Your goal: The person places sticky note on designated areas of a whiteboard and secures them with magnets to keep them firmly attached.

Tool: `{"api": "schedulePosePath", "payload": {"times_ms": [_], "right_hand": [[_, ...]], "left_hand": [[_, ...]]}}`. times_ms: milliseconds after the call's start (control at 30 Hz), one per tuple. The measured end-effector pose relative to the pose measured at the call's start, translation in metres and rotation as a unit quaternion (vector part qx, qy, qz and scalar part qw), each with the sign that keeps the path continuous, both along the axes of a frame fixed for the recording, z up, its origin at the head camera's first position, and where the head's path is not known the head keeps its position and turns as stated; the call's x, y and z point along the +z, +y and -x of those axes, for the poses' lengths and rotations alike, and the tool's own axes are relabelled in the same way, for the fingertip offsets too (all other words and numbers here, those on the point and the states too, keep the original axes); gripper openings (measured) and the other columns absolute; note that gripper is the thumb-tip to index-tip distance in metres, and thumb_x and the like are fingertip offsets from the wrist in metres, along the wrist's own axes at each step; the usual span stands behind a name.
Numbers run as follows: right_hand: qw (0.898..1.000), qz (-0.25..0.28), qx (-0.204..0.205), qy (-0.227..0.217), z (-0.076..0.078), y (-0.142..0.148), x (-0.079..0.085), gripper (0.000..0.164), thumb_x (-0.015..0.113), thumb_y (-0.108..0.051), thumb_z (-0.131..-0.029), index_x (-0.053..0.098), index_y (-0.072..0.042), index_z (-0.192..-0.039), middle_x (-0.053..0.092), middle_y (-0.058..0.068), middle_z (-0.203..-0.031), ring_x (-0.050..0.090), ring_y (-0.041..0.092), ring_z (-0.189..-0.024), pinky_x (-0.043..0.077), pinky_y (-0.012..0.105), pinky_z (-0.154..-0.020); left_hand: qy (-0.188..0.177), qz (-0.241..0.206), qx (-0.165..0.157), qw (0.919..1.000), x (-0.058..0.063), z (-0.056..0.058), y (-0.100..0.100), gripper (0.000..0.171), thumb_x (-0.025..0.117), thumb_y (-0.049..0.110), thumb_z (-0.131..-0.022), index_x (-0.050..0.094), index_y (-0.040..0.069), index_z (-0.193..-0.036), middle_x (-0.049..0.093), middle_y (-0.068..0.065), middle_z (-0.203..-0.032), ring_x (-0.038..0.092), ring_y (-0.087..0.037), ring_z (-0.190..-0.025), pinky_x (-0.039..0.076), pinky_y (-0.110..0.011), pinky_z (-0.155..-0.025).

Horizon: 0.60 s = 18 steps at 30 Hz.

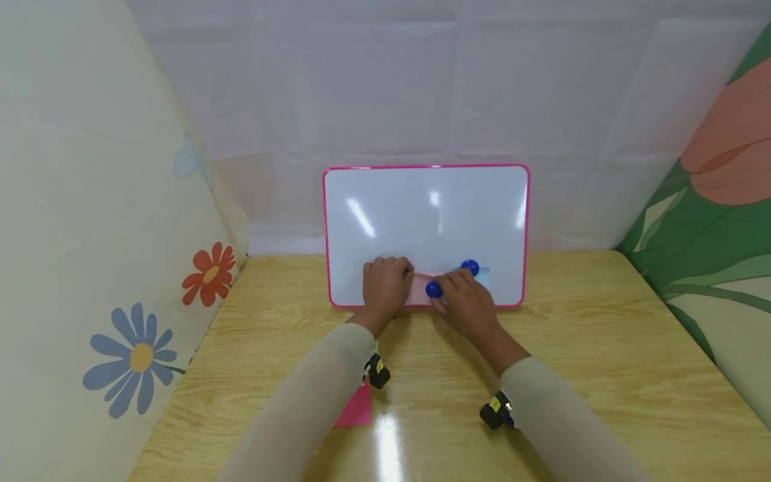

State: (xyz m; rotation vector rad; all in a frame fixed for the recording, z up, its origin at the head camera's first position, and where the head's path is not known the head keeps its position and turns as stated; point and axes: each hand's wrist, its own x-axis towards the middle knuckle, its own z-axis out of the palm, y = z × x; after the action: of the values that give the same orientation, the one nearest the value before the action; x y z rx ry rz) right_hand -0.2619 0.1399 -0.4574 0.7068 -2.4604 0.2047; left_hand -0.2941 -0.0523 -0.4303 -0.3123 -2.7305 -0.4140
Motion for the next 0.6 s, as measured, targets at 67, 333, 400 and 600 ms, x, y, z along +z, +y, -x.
{"api": "schedulePosePath", "payload": {"times_ms": [67, 333, 400, 600], "right_hand": [[1.000, -0.001, 0.000, 0.000, 0.002, -0.002, 0.001, 0.043, 0.078, -0.034, -0.090, 0.066, -0.005, -0.120, 0.066, 0.010, -0.112, 0.057, 0.029, -0.106, 0.055, 0.038, -0.082], [1.000, -0.006, -0.006, -0.006, 0.005, -0.006, 0.003, 0.040, 0.075, -0.033, -0.093, 0.065, -0.005, -0.121, 0.065, 0.010, -0.113, 0.056, 0.029, -0.109, 0.055, 0.039, -0.084], [1.000, -0.004, -0.003, -0.002, 0.008, -0.006, 0.003, 0.040, 0.074, -0.032, -0.093, 0.065, -0.004, -0.121, 0.065, 0.010, -0.113, 0.056, 0.029, -0.109, 0.054, 0.039, -0.086], [1.000, 0.000, -0.004, 0.011, 0.015, -0.006, 0.002, 0.039, 0.076, -0.030, -0.091, 0.067, -0.004, -0.120, 0.067, 0.010, -0.113, 0.057, 0.030, -0.109, 0.053, 0.039, -0.088]], "left_hand": [[0.000, 0.001, 0.002, 1.0000, -0.001, 0.001, 0.001, 0.012, 0.068, 0.031, -0.100, 0.076, 0.023, -0.103, 0.073, 0.005, -0.096, 0.061, -0.022, -0.092, 0.042, -0.042, -0.088], [-0.006, 0.006, 0.007, 0.9999, -0.003, 0.002, 0.002, 0.013, 0.066, 0.032, -0.101, 0.076, 0.024, -0.103, 0.072, 0.006, -0.096, 0.060, -0.021, -0.092, 0.042, -0.042, -0.088], [-0.007, 0.008, 0.008, 0.9999, -0.003, 0.003, 0.003, 0.013, 0.066, 0.033, -0.101, 0.076, 0.024, -0.104, 0.073, 0.006, -0.097, 0.060, -0.021, -0.092, 0.042, -0.042, -0.088], [-0.013, 0.010, 0.007, 0.9998, -0.001, 0.001, 0.004, 0.013, 0.067, 0.033, -0.101, 0.076, 0.024, -0.104, 0.073, 0.006, -0.099, 0.060, -0.021, -0.093, 0.042, -0.041, -0.087]]}}
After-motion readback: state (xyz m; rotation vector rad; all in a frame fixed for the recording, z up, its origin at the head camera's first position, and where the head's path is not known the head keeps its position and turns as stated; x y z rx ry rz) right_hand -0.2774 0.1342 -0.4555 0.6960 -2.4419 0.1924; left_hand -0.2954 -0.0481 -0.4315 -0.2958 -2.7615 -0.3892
